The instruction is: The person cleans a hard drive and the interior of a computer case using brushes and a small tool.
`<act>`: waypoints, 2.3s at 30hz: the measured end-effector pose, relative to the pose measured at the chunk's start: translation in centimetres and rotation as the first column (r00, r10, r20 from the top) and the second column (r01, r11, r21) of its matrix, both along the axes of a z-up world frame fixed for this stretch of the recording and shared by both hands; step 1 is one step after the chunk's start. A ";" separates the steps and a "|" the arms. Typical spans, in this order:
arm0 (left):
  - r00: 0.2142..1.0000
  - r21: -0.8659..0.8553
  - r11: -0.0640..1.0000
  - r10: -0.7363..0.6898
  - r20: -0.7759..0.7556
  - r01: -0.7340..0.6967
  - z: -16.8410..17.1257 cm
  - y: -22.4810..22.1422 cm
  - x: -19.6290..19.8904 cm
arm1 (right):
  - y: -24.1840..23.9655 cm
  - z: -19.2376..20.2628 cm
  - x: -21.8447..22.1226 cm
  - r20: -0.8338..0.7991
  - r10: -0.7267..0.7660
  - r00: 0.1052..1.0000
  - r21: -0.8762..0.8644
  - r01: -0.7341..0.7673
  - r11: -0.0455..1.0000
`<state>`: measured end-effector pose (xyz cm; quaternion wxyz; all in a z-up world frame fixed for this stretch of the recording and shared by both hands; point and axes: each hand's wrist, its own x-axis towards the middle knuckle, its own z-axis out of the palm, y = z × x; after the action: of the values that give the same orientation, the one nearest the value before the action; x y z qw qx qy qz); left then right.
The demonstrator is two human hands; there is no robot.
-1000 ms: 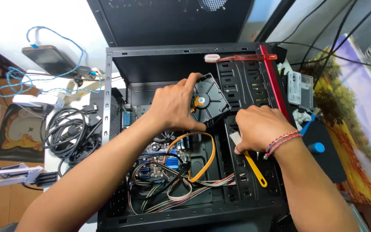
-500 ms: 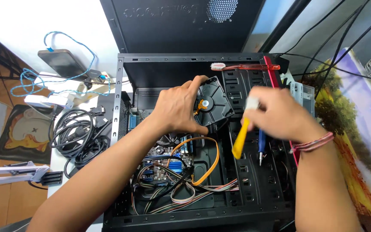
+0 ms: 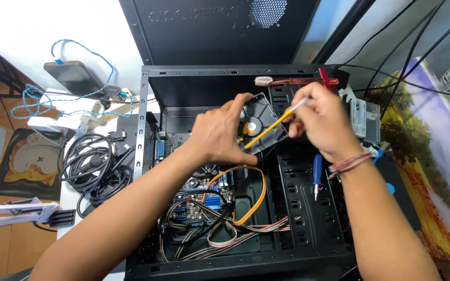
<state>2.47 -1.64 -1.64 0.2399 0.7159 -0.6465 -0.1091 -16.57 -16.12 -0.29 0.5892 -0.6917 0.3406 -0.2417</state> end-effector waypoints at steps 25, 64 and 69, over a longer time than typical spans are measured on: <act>0.992 0.157 0.988 -0.025 0.122 0.005 0.4 -0.1 -0.9 | 3.9 2.2 0.6 -0.368 0.175 0.913 -0.769 -0.405 0.495; 0.964 -0.064 0.977 -0.191 0.184 0.206 1.9 1.2 -0.5 | 2.1 1.2 0.5 -0.339 0.021 0.941 -0.547 -0.215 0.809; 0.978 -0.327 0.923 -0.182 0.101 0.205 1.4 1.3 -1.3 | 0.1 0.7 -0.8 -0.271 0.093 0.958 -0.410 -0.202 0.889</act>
<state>1.20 -0.36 -0.24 0.3237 0.6006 -0.7311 0.0042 -17.39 -16.06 0.43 0.3909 -0.8537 0.2939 -0.1790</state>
